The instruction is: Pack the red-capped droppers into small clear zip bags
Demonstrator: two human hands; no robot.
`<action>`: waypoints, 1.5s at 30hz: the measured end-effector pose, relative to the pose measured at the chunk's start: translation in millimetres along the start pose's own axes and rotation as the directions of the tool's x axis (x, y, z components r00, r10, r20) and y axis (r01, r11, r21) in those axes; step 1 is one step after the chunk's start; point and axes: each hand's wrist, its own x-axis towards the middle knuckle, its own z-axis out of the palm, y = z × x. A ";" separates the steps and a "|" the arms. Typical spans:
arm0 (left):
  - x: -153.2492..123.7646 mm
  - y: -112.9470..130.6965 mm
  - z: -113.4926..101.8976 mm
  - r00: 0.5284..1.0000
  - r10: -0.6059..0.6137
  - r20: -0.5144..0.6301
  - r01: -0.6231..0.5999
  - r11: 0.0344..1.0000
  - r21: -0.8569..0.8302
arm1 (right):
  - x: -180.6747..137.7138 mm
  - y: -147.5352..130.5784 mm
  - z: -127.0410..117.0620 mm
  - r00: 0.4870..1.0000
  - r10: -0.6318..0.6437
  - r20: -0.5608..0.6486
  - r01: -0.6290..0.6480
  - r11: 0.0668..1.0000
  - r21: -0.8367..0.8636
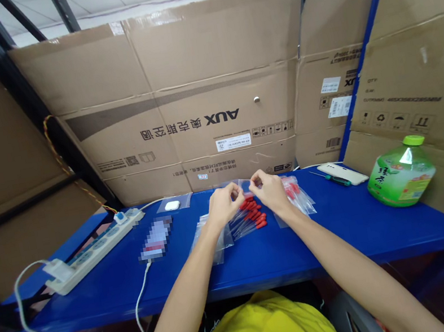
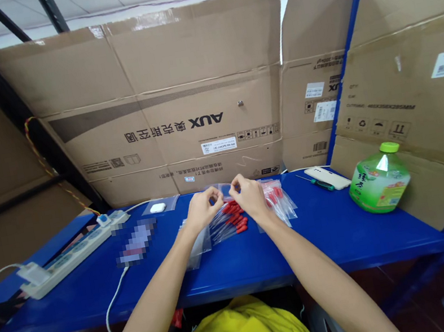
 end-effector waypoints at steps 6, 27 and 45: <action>-1.4 4.1 5.7 0.998 -0.004 -0.064 0.004 1.000 0.006 | 1.4 3.3 -5.8 0.999 0.031 -0.022 -0.029 0.997 0.076; 3.2 10.6 19.6 0.929 -0.327 0.172 0.338 0.566 -0.752 | -1.7 -8.1 -2.4 0.990 -0.082 -0.118 0.089 0.994 0.057; 10.3 6.6 21.9 0.786 -0.613 0.082 0.023 -0.104 -0.994 | -1.5 -10.3 12.9 0.973 -0.143 0.180 0.100 0.968 0.230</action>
